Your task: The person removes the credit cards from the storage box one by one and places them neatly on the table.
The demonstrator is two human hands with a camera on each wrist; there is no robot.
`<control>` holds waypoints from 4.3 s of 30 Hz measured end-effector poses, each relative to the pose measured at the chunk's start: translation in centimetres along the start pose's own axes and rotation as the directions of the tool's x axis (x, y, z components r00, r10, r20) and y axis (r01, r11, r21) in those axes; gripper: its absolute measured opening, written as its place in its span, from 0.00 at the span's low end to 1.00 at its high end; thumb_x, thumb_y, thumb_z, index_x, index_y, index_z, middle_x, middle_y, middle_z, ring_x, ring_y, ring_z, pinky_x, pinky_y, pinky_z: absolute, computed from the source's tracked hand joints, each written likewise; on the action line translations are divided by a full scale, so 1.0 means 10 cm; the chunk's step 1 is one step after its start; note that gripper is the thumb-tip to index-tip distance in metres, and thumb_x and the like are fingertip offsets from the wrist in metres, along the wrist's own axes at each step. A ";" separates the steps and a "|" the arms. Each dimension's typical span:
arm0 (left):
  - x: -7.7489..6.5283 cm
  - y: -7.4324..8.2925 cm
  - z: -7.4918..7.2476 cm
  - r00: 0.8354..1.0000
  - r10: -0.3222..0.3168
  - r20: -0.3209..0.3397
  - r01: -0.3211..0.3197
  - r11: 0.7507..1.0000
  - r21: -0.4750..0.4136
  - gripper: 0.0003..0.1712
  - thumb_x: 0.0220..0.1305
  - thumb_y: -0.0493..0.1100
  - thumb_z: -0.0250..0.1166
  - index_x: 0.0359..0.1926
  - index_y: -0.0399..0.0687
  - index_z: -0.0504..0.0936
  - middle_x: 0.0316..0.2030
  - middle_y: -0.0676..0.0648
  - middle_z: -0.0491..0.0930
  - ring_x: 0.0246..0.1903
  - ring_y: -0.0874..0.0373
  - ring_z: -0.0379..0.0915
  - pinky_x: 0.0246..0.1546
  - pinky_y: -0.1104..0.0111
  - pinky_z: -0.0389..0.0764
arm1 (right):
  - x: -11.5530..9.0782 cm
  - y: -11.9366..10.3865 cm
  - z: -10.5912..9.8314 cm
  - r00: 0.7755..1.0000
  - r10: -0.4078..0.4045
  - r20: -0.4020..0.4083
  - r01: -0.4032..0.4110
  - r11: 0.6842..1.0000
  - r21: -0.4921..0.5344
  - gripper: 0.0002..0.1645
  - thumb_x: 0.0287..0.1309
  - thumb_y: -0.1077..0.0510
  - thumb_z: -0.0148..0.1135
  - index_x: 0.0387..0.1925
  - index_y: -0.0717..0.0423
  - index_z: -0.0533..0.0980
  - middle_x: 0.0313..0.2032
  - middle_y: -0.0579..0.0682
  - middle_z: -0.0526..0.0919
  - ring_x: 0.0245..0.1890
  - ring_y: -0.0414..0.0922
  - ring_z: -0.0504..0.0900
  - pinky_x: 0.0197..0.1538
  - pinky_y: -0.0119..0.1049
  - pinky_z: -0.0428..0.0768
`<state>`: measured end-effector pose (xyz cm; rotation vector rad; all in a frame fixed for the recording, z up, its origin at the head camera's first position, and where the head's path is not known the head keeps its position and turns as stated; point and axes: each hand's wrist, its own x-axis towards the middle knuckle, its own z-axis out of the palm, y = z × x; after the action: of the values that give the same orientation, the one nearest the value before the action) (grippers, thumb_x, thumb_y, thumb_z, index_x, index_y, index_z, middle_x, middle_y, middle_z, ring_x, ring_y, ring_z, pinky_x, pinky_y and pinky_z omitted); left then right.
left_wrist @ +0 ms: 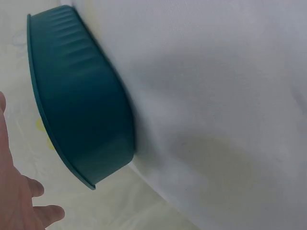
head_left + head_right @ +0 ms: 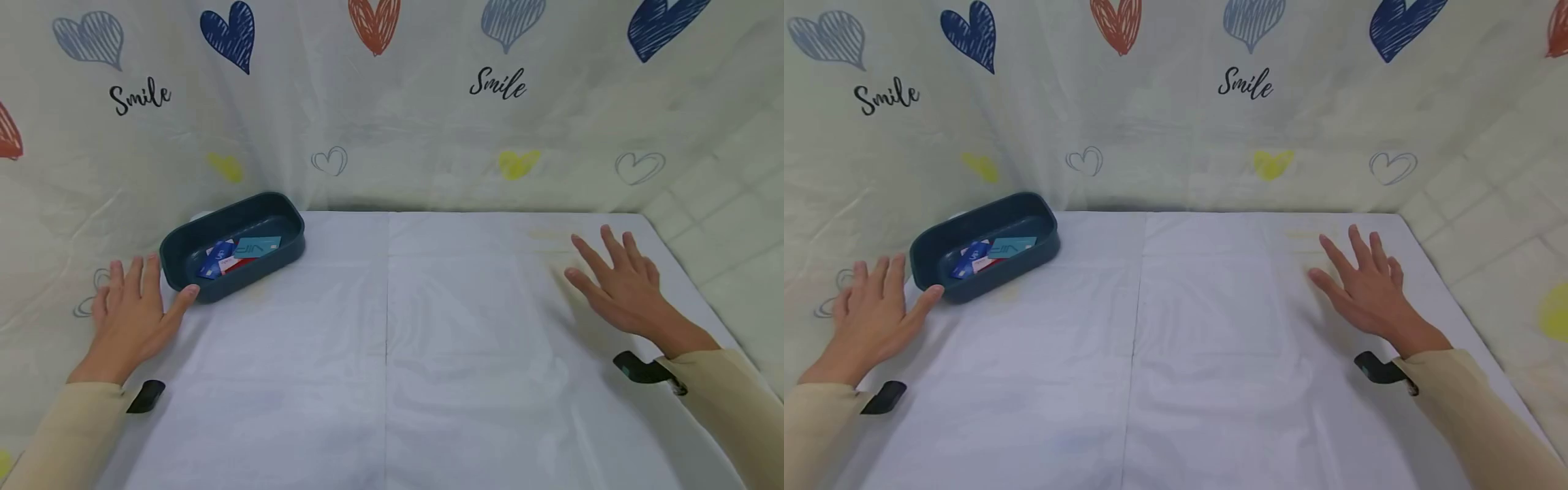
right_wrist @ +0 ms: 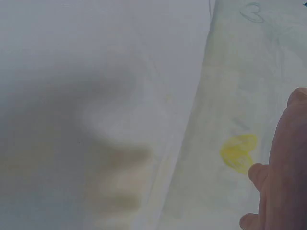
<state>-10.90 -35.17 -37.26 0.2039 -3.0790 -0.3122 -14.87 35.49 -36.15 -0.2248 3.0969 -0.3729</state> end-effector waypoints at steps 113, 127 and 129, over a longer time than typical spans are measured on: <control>1.00 -0.14 0.06 0.989 -0.031 0.147 0.015 0.994 0.111 0.34 0.69 0.50 0.43 0.57 0.19 0.56 0.53 0.23 0.59 0.52 0.30 0.51 0.58 0.38 0.54 | 2.03 -3.18 1.12 0.918 -0.376 0.126 0.367 0.926 0.090 0.52 0.58 0.18 0.30 0.76 0.37 0.45 0.75 0.52 0.49 0.75 0.54 0.48 0.71 0.61 0.49; 1.03 -0.16 0.07 0.991 0.054 0.119 -0.071 0.988 0.140 0.29 0.69 0.50 0.44 0.53 0.23 0.61 0.47 0.26 0.64 0.48 0.33 0.53 0.52 0.41 0.59 | 2.06 -3.65 1.17 0.928 -0.333 0.167 0.322 0.942 0.092 0.56 0.55 0.16 0.29 0.76 0.44 0.47 0.75 0.49 0.51 0.75 0.53 0.51 0.72 0.61 0.52; 1.04 -0.17 0.07 0.991 0.056 0.118 -0.073 0.987 0.144 0.29 0.69 0.50 0.44 0.53 0.23 0.61 0.47 0.26 0.64 0.48 0.33 0.53 0.52 0.41 0.59 | 2.05 -3.70 1.16 0.931 -0.324 0.170 0.308 0.944 0.117 0.57 0.56 0.16 0.29 0.75 0.47 0.49 0.75 0.50 0.53 0.74 0.53 0.53 0.71 0.61 0.54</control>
<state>-20.98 -38.03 -38.00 0.0932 -3.2154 -0.0944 -29.62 -5.82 -38.61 -0.7189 2.8481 -0.4625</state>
